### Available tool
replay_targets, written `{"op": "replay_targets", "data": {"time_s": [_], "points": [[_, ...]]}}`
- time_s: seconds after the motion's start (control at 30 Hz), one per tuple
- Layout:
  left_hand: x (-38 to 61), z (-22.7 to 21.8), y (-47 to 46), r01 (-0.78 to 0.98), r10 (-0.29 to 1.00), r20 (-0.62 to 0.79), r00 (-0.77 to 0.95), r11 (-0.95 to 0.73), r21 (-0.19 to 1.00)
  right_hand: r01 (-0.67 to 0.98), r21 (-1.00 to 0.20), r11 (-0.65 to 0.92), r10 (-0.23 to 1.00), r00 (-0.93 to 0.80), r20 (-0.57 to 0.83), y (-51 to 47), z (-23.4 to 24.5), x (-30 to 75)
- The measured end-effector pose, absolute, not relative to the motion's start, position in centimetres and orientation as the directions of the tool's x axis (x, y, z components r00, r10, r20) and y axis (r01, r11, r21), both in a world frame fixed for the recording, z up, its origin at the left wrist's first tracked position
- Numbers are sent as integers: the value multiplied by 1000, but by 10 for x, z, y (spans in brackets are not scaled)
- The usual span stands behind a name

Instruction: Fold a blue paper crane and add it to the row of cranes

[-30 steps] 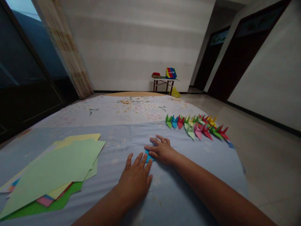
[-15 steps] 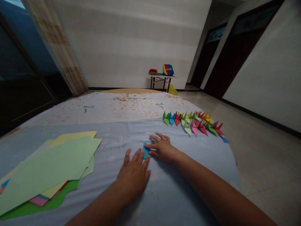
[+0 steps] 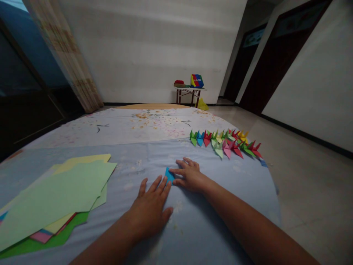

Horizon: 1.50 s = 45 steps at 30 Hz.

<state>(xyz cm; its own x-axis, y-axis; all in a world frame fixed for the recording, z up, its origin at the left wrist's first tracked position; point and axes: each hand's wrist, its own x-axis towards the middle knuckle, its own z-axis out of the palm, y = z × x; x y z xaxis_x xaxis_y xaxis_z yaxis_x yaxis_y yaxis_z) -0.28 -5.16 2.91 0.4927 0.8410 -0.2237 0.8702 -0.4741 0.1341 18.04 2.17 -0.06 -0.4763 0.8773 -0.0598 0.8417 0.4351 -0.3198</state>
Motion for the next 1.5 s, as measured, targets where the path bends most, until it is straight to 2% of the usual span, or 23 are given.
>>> {"op": "replay_targets", "data": {"time_s": [0.1, 0.33, 0.5, 0.63, 0.73, 0.8, 0.9, 1.07, 1.23, 1.5], "points": [[-5, 26, -51, 871, 843, -217, 492, -476, 126, 823, -348, 450, 873, -487, -23, 22, -3, 182], [-22, 28, -38, 840, 814, -214, 540, -506, 195, 799, -364, 479, 864, -503, 33, 22, -7, 184], [-25, 35, -38, 828, 807, -197, 557, -521, 209, 784, -385, 487, 854, -519, 25, 22, -5, 185], [-22, 29, -35, 825, 824, -111, 555, -530, 196, 754, -420, 506, 848, -523, 81, 24, -7, 186], [-24, 19, -26, 833, 851, 23, 524, -519, 192, 723, -466, 510, 856, -478, 196, 27, -11, 185], [-25, 13, -20, 860, 878, 136, 459, -477, 182, 710, -484, 511, 859, -430, 277, 29, -14, 183], [-24, 8, -15, 903, 912, 228, 340, -385, 192, 690, -502, 521, 853, -398, 338, 30, -17, 179], [-20, 8, -16, 924, 941, 250, 228, -290, 248, 678, -532, 508, 861, -380, 338, 29, -20, 174], [-15, 7, -16, 906, 950, 221, 222, -285, 314, 679, -536, 501, 866, -390, 314, 30, -19, 173], [-10, 5, -15, 892, 946, 225, 235, -302, 335, 654, -586, 479, 876, -404, 264, 27, -16, 171]]}}
